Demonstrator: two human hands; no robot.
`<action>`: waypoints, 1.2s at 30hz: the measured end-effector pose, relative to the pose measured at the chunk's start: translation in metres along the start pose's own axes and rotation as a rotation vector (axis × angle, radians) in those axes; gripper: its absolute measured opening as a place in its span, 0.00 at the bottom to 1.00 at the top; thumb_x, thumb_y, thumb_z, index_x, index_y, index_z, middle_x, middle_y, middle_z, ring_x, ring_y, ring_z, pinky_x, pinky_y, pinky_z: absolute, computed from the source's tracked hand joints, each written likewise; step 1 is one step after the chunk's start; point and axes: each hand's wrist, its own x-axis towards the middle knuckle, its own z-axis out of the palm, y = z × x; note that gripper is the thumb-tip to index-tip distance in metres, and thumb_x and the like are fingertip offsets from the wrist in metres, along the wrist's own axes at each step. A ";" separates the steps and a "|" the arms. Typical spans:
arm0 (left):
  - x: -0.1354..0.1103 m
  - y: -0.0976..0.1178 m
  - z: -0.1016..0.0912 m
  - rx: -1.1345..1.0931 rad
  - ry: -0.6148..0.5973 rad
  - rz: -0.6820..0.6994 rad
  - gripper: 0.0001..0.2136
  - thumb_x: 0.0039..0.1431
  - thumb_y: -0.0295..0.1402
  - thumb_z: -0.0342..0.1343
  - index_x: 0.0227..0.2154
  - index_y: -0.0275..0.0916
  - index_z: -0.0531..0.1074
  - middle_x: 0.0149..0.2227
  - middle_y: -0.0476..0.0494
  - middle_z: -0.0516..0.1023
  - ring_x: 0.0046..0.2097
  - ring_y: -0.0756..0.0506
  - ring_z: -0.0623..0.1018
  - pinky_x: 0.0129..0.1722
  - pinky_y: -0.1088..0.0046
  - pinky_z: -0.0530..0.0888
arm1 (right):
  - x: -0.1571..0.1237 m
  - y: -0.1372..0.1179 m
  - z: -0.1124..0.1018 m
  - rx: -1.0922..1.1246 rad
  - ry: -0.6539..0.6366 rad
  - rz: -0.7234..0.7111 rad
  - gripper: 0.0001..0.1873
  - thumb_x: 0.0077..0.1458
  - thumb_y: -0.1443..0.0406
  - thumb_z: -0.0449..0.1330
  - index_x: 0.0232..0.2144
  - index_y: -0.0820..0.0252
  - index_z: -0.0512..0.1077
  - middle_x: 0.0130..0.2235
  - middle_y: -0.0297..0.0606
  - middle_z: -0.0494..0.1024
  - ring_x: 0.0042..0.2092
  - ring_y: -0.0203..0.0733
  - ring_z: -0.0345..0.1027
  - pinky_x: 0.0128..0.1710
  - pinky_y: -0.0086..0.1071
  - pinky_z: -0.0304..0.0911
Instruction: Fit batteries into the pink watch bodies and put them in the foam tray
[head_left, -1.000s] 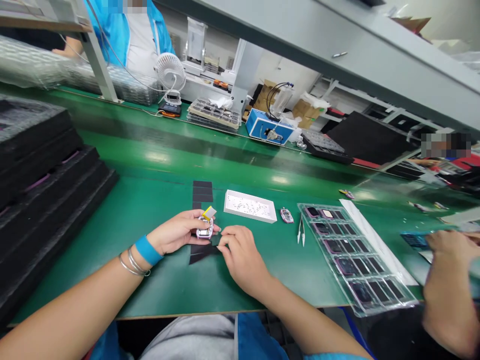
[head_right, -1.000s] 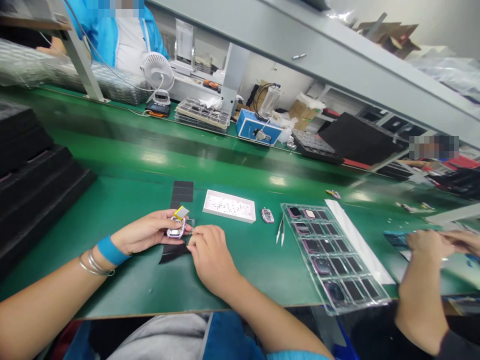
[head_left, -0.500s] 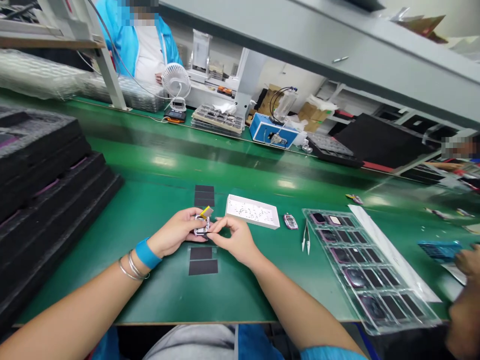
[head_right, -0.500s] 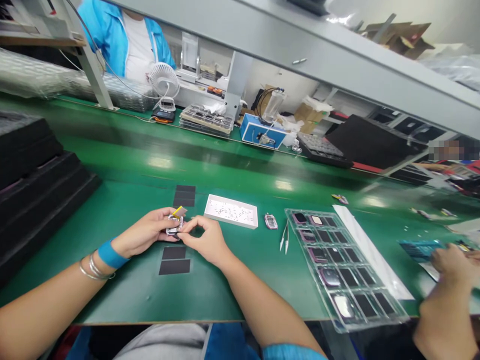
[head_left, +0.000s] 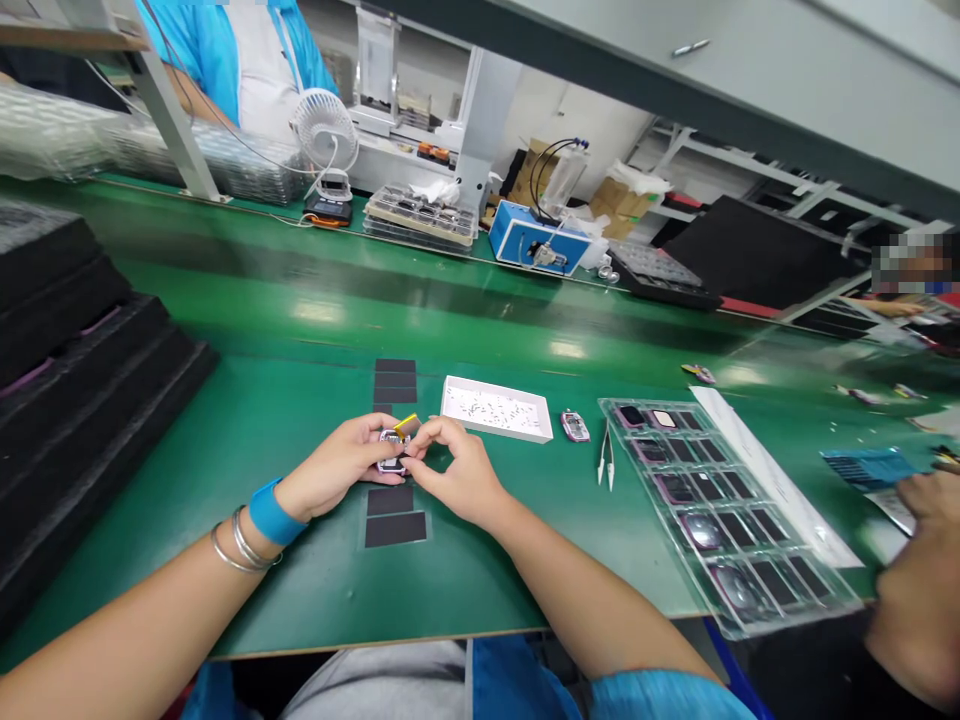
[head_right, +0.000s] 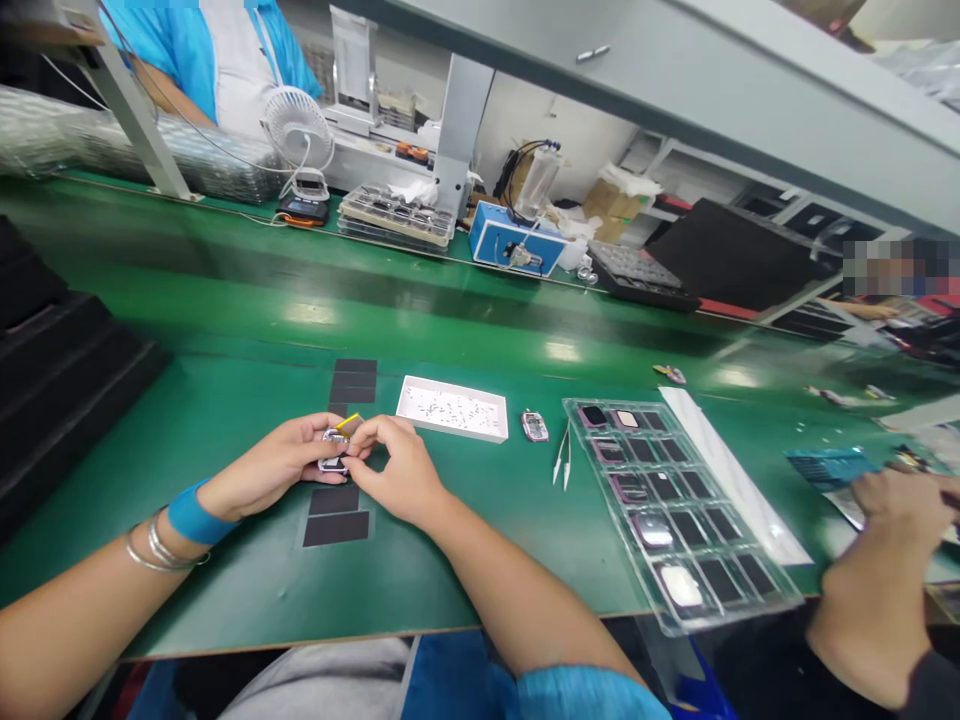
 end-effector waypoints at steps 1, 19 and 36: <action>0.000 0.000 0.000 -0.001 -0.002 -0.002 0.14 0.45 0.36 0.65 0.34 0.37 0.71 0.31 0.47 0.74 0.32 0.50 0.74 0.35 0.72 0.75 | 0.000 0.000 0.000 -0.013 -0.002 -0.010 0.06 0.47 0.70 0.59 0.30 0.57 0.66 0.32 0.33 0.74 0.35 0.36 0.68 0.41 0.33 0.64; 0.001 -0.003 0.002 -0.031 0.017 0.025 0.15 0.43 0.36 0.66 0.33 0.37 0.70 0.31 0.48 0.74 0.33 0.49 0.74 0.35 0.73 0.74 | -0.002 -0.001 0.003 -0.379 -0.010 -0.230 0.07 0.50 0.71 0.57 0.32 0.56 0.65 0.30 0.30 0.72 0.35 0.37 0.67 0.56 0.43 0.52; 0.000 -0.002 0.001 -0.126 -0.134 -0.025 0.16 0.46 0.29 0.63 0.39 0.36 0.69 0.39 0.41 0.76 0.42 0.43 0.78 0.43 0.70 0.74 | 0.008 0.004 -0.002 0.104 0.190 0.121 0.03 0.52 0.65 0.61 0.31 0.59 0.73 0.31 0.33 0.75 0.34 0.36 0.68 0.38 0.30 0.63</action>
